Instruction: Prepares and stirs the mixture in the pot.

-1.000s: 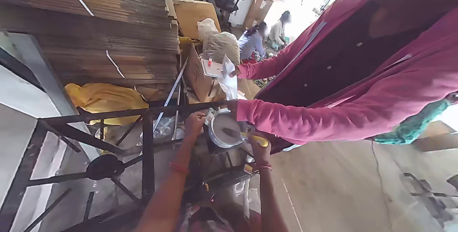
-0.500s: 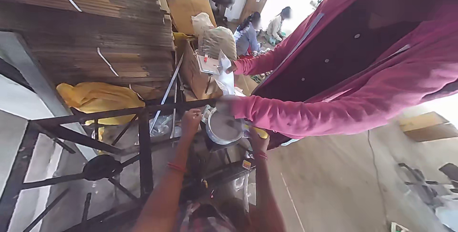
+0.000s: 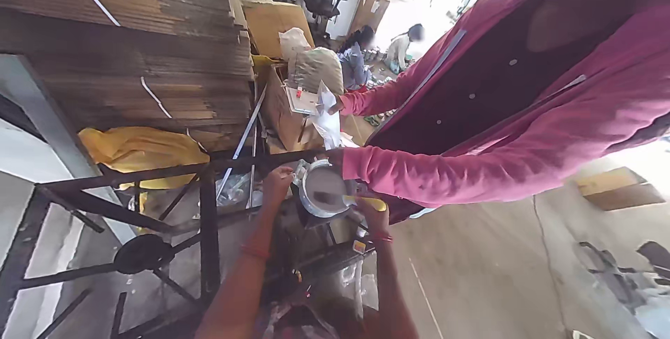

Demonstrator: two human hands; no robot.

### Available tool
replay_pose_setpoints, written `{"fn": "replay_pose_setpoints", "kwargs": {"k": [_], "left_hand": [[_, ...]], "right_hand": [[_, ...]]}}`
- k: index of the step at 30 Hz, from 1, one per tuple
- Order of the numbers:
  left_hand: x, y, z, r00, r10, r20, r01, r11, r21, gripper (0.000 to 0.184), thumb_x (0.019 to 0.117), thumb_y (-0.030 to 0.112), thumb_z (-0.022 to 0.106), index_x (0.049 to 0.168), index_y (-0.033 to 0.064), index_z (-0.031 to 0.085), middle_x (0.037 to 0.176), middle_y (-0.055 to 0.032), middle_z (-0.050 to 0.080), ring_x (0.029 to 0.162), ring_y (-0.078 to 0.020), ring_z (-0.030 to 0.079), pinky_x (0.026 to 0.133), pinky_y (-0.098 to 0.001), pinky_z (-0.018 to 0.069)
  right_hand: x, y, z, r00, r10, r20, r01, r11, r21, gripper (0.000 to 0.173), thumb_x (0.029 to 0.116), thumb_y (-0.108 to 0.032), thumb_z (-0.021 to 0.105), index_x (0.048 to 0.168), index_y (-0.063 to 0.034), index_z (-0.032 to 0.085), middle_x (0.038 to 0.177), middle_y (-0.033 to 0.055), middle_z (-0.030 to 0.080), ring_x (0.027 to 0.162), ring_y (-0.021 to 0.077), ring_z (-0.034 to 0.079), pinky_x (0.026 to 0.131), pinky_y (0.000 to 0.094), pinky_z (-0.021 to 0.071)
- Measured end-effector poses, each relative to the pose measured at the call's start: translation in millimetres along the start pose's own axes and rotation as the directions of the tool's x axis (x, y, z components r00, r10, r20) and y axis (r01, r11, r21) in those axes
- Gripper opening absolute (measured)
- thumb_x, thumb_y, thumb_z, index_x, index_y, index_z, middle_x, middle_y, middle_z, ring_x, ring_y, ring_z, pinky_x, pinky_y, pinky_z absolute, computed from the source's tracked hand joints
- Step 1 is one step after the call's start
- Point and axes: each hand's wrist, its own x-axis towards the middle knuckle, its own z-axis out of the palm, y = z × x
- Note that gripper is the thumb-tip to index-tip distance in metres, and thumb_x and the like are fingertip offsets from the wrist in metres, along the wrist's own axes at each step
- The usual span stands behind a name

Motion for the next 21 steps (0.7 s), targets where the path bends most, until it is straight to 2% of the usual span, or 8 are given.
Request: {"fn": "replay_pose_setpoints", "kwargs": {"k": [1, 3, 6, 8, 11, 14, 17, 21], "left_hand": [[0, 1, 0, 1.000, -0.004, 0.003, 0.004, 1.000, 0.001, 0.032, 0.1010, 0.019, 0.064, 0.129, 0.0046, 0.067, 0.122, -0.0176, 0.070, 0.113, -0.0317, 0.068, 0.100, -0.0538, 0.0509], [-2, 2, 0, 1.000, -0.002, 0.001, 0.002, 1.000, -0.008, 0.031, 0.1013, 0.018, 0.063, 0.129, 0.0039, 0.066, 0.124, -0.0181, 0.069, 0.113, -0.0319, 0.067, 0.101, -0.0531, 0.0512], [-7, 5, 0, 1.000, 0.003, -0.001, -0.003, 1.000, 0.004, 0.032, 0.1026, 0.019, 0.061, 0.130, 0.0028, 0.065, 0.124, -0.0198, 0.069, 0.112, -0.0338, 0.068, 0.100, -0.0537, 0.0514], [-7, 5, 1, 1.000, 0.008, 0.000, -0.008, 1.000, 0.004, 0.032, 0.1029, 0.019, 0.060, 0.130, 0.0026, 0.065, 0.122, -0.0201, 0.070, 0.109, -0.0340, 0.068, 0.098, -0.0536, 0.0521], [-6, 4, -2, 1.000, 0.014, 0.013, -0.014, 1.000, 0.010, 0.032, 0.1032, 0.019, 0.060, 0.130, 0.0030, 0.066, 0.124, -0.0202, 0.069, 0.113, -0.0342, 0.067, 0.101, -0.0543, 0.0504], [-5, 2, -1, 1.000, 0.017, 0.010, -0.017, 1.000, -0.005, 0.032, 0.1031, 0.019, 0.059, 0.130, 0.0029, 0.066, 0.122, -0.0199, 0.070, 0.112, -0.0335, 0.068, 0.100, -0.0538, 0.0511], [-7, 5, -1, 1.000, 0.013, 0.010, -0.014, 1.000, 0.009, 0.032, 0.1033, 0.019, 0.059, 0.130, 0.0037, 0.066, 0.122, -0.0191, 0.070, 0.112, -0.0338, 0.068, 0.100, -0.0544, 0.0506], [-3, 3, -2, 1.000, -0.001, 0.011, 0.001, 1.000, -0.023, 0.032, 0.1022, 0.018, 0.061, 0.130, 0.0025, 0.065, 0.122, -0.0200, 0.069, 0.109, -0.0329, 0.068, 0.098, -0.0525, 0.0523]], "right_hand": [[-3, -5, -5, 1.000, -0.002, 0.001, 0.002, 1.000, -0.026, 0.014, 0.0923, 0.002, 0.067, 0.105, 0.0081, 0.069, 0.092, 0.0143, 0.074, 0.073, 0.0202, 0.073, 0.068, 0.0344, 0.0650], [-3, -10, -10, 0.996, -0.006, -0.086, 0.000, 0.997, -0.075, 0.014, 0.0919, 0.000, 0.070, 0.104, 0.0070, 0.069, 0.089, 0.0139, 0.074, 0.071, 0.0201, 0.073, 0.067, 0.0349, 0.0649], [9, 5, -2, 0.980, -0.056, -0.189, 0.036, 0.994, -0.107, 0.015, 0.0920, -0.003, 0.072, 0.104, 0.0066, 0.070, 0.086, 0.0128, 0.074, 0.071, 0.0171, 0.073, 0.069, 0.0338, 0.0641], [10, 11, 2, 0.991, -0.091, -0.096, 0.082, 0.992, -0.091, 0.016, 0.0926, -0.001, 0.069, 0.106, 0.0078, 0.069, 0.089, 0.0133, 0.074, 0.074, 0.0169, 0.072, 0.071, 0.0336, 0.0636], [-1, 3, -6, 0.995, -0.086, 0.048, 0.089, 0.993, -0.073, 0.015, 0.0922, 0.001, 0.068, 0.105, 0.0072, 0.070, 0.093, 0.0128, 0.075, 0.075, 0.0178, 0.073, 0.071, 0.0341, 0.0644], [-5, -8, -10, 0.998, -0.024, -0.055, 0.020, 0.997, -0.074, 0.014, 0.0929, 0.001, 0.068, 0.105, 0.0076, 0.069, 0.089, 0.0128, 0.074, 0.070, 0.0173, 0.072, 0.067, 0.0324, 0.0641], [7, 6, -1, 0.989, -0.030, -0.145, 0.024, 0.999, -0.047, 0.017, 0.0940, -0.001, 0.069, 0.108, 0.0087, 0.068, 0.088, 0.0139, 0.074, 0.072, 0.0170, 0.072, 0.067, 0.0322, 0.0639], [2, 5, 0, 0.999, -0.018, 0.032, 0.018, 1.000, -0.007, 0.015, 0.0930, 0.003, 0.066, 0.107, 0.0090, 0.068, 0.092, 0.0139, 0.074, 0.074, 0.0182, 0.073, 0.069, 0.0329, 0.0641]]}}
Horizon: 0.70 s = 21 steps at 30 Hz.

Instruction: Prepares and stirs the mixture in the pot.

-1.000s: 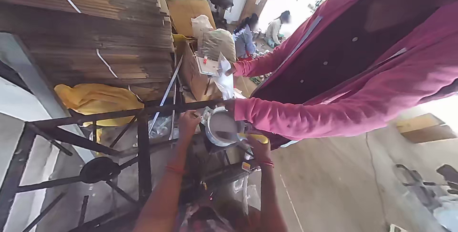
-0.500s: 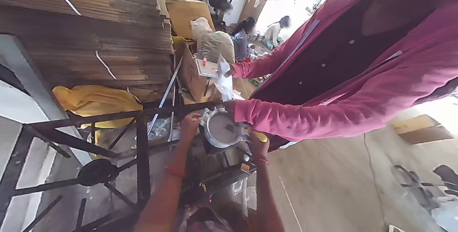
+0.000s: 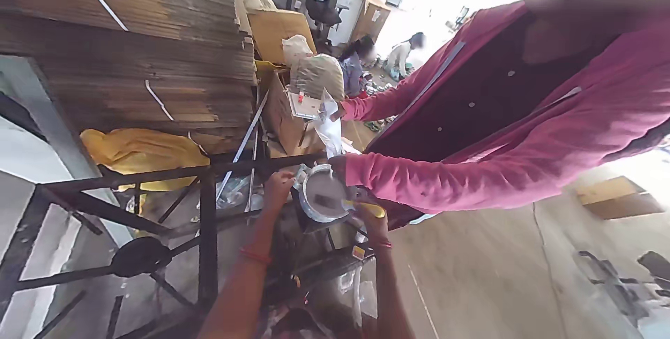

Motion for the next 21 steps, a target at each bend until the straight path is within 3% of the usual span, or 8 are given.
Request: {"fn": "replay_pose_setpoints", "kwargs": {"k": [2, 6, 8, 12, 18, 21], "left_hand": [[0, 0, -1, 1.000, -0.023, 0.010, 0.023, 1.000, -0.009, 0.033, 0.1012, 0.020, 0.063, 0.129, 0.0031, 0.066, 0.122, -0.0202, 0.069, 0.111, -0.0332, 0.067, 0.099, -0.0536, 0.0511], [9, -3, -6, 0.998, -0.051, 0.035, 0.051, 0.999, -0.006, 0.032, 0.0987, 0.022, 0.067, 0.125, 0.0046, 0.068, 0.117, -0.0199, 0.070, 0.107, -0.0353, 0.068, 0.096, -0.0565, 0.0523], [10, -8, -4, 0.999, -0.022, 0.041, 0.022, 1.000, -0.007, 0.032, 0.0985, 0.023, 0.068, 0.124, 0.0042, 0.068, 0.114, -0.0217, 0.070, 0.103, -0.0376, 0.068, 0.093, -0.0592, 0.0527], [14, -7, -7, 0.996, -0.036, 0.077, 0.034, 0.999, 0.022, 0.032, 0.0978, 0.021, 0.068, 0.125, 0.0045, 0.068, 0.116, -0.0208, 0.070, 0.106, -0.0357, 0.067, 0.094, -0.0574, 0.0523], [11, 3, -6, 0.997, -0.041, 0.069, 0.036, 0.997, 0.068, 0.029, 0.0994, 0.017, 0.065, 0.125, 0.0036, 0.068, 0.119, -0.0208, 0.069, 0.108, -0.0362, 0.068, 0.095, -0.0575, 0.0522], [12, 6, -7, 0.996, -0.044, 0.073, 0.037, 0.995, 0.090, 0.028, 0.0996, 0.018, 0.065, 0.124, 0.0045, 0.068, 0.118, -0.0207, 0.070, 0.108, -0.0365, 0.068, 0.095, -0.0585, 0.0522]], "right_hand": [[-6, -8, -8, 1.000, 0.019, -0.011, -0.019, 1.000, -0.018, 0.016, 0.0928, 0.003, 0.066, 0.107, 0.0091, 0.068, 0.092, 0.0141, 0.074, 0.072, 0.0186, 0.073, 0.067, 0.0336, 0.0644], [6, -9, -4, 0.978, -0.012, -0.210, -0.009, 0.995, -0.102, 0.019, 0.0935, -0.003, 0.070, 0.108, 0.0093, 0.066, 0.087, 0.0141, 0.073, 0.072, 0.0174, 0.072, 0.069, 0.0336, 0.0639], [16, 5, 1, 0.981, -0.057, -0.183, 0.036, 0.993, -0.113, 0.020, 0.0906, -0.003, 0.072, 0.107, 0.0082, 0.067, 0.087, 0.0136, 0.073, 0.074, 0.0187, 0.073, 0.072, 0.0360, 0.0649], [3, -9, -2, 0.996, 0.080, -0.033, -0.082, 0.995, -0.062, 0.017, 0.0950, 0.002, 0.068, 0.111, 0.0060, 0.067, 0.095, 0.0147, 0.074, 0.076, 0.0220, 0.074, 0.071, 0.0373, 0.0650], [2, 1, -4, 0.983, 0.049, -0.176, -0.054, 0.998, -0.025, 0.018, 0.0966, -0.002, 0.067, 0.114, 0.0045, 0.066, 0.093, 0.0135, 0.074, 0.074, 0.0215, 0.074, 0.068, 0.0363, 0.0648], [-2, 4, 1, 0.999, -0.031, -0.029, 0.030, 0.998, -0.049, 0.016, 0.0952, -0.002, 0.067, 0.110, 0.0029, 0.069, 0.099, 0.0125, 0.075, 0.083, 0.0225, 0.075, 0.074, 0.0393, 0.0652]]}}
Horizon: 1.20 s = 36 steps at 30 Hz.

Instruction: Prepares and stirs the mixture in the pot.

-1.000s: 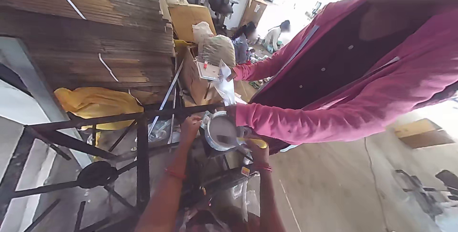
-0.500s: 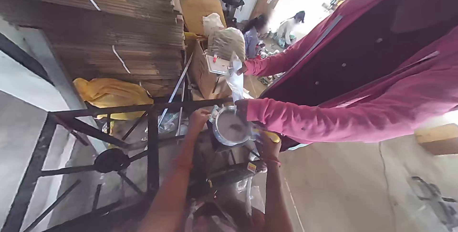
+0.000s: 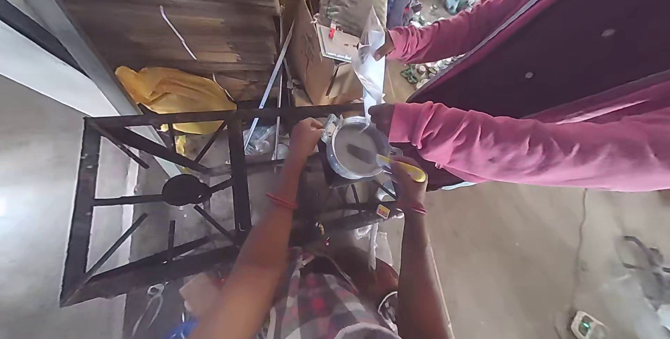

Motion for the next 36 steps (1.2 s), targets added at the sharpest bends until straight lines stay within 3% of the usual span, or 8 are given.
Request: {"fn": "replay_pose_setpoints", "kwargs": {"k": [4, 8, 13, 17, 23, 29, 32, 36], "left_hand": [[-1, -1, -3, 1.000, 0.019, 0.003, -0.019, 0.999, 0.030, 0.029, 0.1006, 0.019, 0.063, 0.125, 0.0047, 0.068, 0.119, -0.0197, 0.070, 0.109, -0.0361, 0.067, 0.097, -0.0587, 0.0515], [-7, 3, -1, 0.999, 0.051, -0.013, -0.050, 0.997, 0.060, 0.029, 0.1010, 0.017, 0.063, 0.126, 0.0028, 0.067, 0.121, -0.0207, 0.069, 0.114, -0.0369, 0.066, 0.101, -0.0587, 0.0494], [-6, 2, -2, 0.997, 0.071, -0.013, -0.069, 0.993, 0.094, 0.030, 0.1005, 0.019, 0.062, 0.126, 0.0039, 0.067, 0.123, -0.0204, 0.069, 0.117, -0.0382, 0.065, 0.101, -0.0615, 0.0483], [-10, 7, 0, 0.998, 0.055, -0.015, -0.053, 0.989, 0.139, 0.031, 0.1004, 0.018, 0.061, 0.127, 0.0037, 0.067, 0.123, -0.0212, 0.069, 0.116, -0.0391, 0.065, 0.099, -0.0615, 0.0497], [-13, 15, -3, 0.999, 0.036, 0.006, -0.037, 0.981, 0.189, 0.028, 0.1019, 0.018, 0.060, 0.126, 0.0056, 0.066, 0.124, -0.0171, 0.069, 0.117, -0.0347, 0.066, 0.100, -0.0572, 0.0503], [-9, 9, -1, 0.998, 0.058, 0.016, -0.060, 0.983, 0.173, 0.029, 0.1012, 0.016, 0.060, 0.127, 0.0041, 0.066, 0.123, -0.0179, 0.069, 0.114, -0.0335, 0.067, 0.099, -0.0553, 0.0518], [-6, 7, 0, 0.998, 0.061, 0.005, -0.061, 0.984, 0.170, 0.029, 0.1006, 0.017, 0.062, 0.126, 0.0043, 0.066, 0.123, -0.0172, 0.070, 0.115, -0.0323, 0.068, 0.101, -0.0537, 0.0518], [-6, 5, -1, 0.996, 0.091, 0.007, -0.091, 0.981, 0.171, 0.028, 0.1008, 0.016, 0.061, 0.125, 0.0026, 0.066, 0.122, -0.0184, 0.070, 0.115, -0.0337, 0.067, 0.101, -0.0537, 0.0511]], "right_hand": [[-9, -13, -12, 0.998, -0.058, -0.007, 0.057, 0.992, -0.115, 0.013, 0.0916, -0.003, 0.068, 0.104, 0.0005, 0.071, 0.093, 0.0077, 0.075, 0.077, 0.0188, 0.074, 0.073, 0.0373, 0.0659], [-2, -9, -6, 0.993, -0.024, -0.118, 0.012, 0.995, -0.099, 0.017, 0.0953, -0.006, 0.070, 0.111, 0.0009, 0.070, 0.093, 0.0079, 0.075, 0.077, 0.0163, 0.074, 0.072, 0.0342, 0.0645], [-12, -10, -3, 1.000, 0.005, 0.016, -0.004, 0.998, -0.055, 0.015, 0.0940, -0.002, 0.068, 0.108, 0.0015, 0.069, 0.094, 0.0077, 0.075, 0.079, 0.0177, 0.074, 0.074, 0.0358, 0.0656], [-10, -18, -1, 0.996, -0.085, -0.027, 0.076, 0.966, -0.249, 0.017, 0.0949, -0.011, 0.071, 0.109, -0.0023, 0.071, 0.094, 0.0032, 0.075, 0.078, 0.0112, 0.072, 0.074, 0.0323, 0.0631], [-5, -16, 9, 0.976, -0.165, 0.141, 0.189, 0.966, -0.176, 0.016, 0.0926, -0.007, 0.070, 0.108, -0.0024, 0.071, 0.097, 0.0016, 0.075, 0.083, 0.0110, 0.073, 0.077, 0.0319, 0.0642], [3, -18, 8, 0.993, -0.117, 0.012, 0.116, 0.973, -0.200, 0.019, 0.0967, -0.010, 0.068, 0.114, -0.0009, 0.067, 0.099, 0.0031, 0.074, 0.083, 0.0130, 0.075, 0.077, 0.0323, 0.0654], [9, -5, 13, 0.995, -0.095, 0.035, 0.098, 0.993, -0.068, 0.018, 0.0960, -0.006, 0.067, 0.113, 0.0002, 0.067, 0.100, 0.0057, 0.074, 0.084, 0.0174, 0.075, 0.076, 0.0357, 0.0660], [-8, -24, 4, 0.997, -0.029, 0.066, 0.038, 0.990, -0.134, 0.013, 0.0956, -0.005, 0.065, 0.108, -0.0022, 0.067, 0.095, 0.0019, 0.074, 0.080, 0.0147, 0.075, 0.074, 0.0332, 0.0660]]}}
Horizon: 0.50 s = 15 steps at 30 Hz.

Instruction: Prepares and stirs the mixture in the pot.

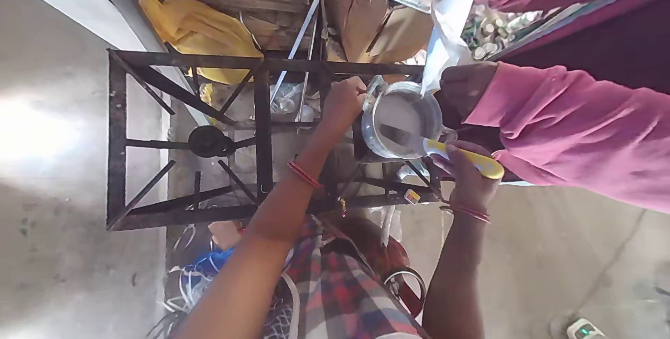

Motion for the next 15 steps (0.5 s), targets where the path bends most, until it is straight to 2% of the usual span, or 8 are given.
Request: {"fn": "replay_pose_setpoints", "kwargs": {"k": [3, 6, 10, 15], "left_hand": [[-3, 1, 0, 1.000, 0.002, -0.006, -0.002, 1.000, -0.015, 0.029, 0.1007, 0.016, 0.061, 0.126, 0.0029, 0.066, 0.123, -0.0192, 0.069, 0.115, -0.0349, 0.067, 0.101, -0.0553, 0.0512], [-6, 1, 0, 0.999, 0.034, -0.026, -0.035, 0.999, -0.026, 0.031, 0.1019, 0.017, 0.060, 0.129, 0.0031, 0.065, 0.124, -0.0202, 0.068, 0.115, -0.0359, 0.066, 0.101, -0.0560, 0.0510], [-2, -8, 5, 0.998, 0.037, -0.046, -0.039, 0.998, -0.041, 0.031, 0.1015, 0.019, 0.061, 0.127, 0.0008, 0.066, 0.122, -0.0236, 0.067, 0.116, -0.0388, 0.065, 0.102, -0.0577, 0.0492], [-1, -7, 6, 0.997, 0.054, -0.057, -0.056, 0.998, -0.038, 0.029, 0.1020, 0.017, 0.062, 0.125, 0.0002, 0.067, 0.121, -0.0235, 0.069, 0.112, -0.0392, 0.067, 0.100, -0.0591, 0.0502]], "right_hand": [[0, 1, -4, 0.997, -0.008, -0.074, 0.004, 0.998, -0.056, 0.016, 0.0964, -0.007, 0.066, 0.111, -0.0002, 0.067, 0.096, 0.0031, 0.074, 0.079, 0.0128, 0.074, 0.073, 0.0311, 0.0651], [6, 15, 1, 0.996, -0.046, -0.076, 0.041, 0.997, -0.062, 0.021, 0.0975, -0.012, 0.068, 0.115, 0.0007, 0.068, 0.099, 0.0053, 0.073, 0.082, 0.0123, 0.072, 0.075, 0.0329, 0.0634], [3, 23, 2, 0.997, -0.072, -0.009, 0.073, 0.995, 0.071, 0.015, 0.0929, -0.005, 0.069, 0.107, 0.0002, 0.070, 0.096, 0.0070, 0.076, 0.080, 0.0185, 0.075, 0.074, 0.0378, 0.0661], [11, 20, 5, 0.986, 0.004, -0.166, 0.004, 0.999, 0.049, 0.015, 0.0927, -0.004, 0.071, 0.106, 0.0018, 0.071, 0.091, 0.0100, 0.076, 0.076, 0.0197, 0.075, 0.071, 0.0380, 0.0660]]}}
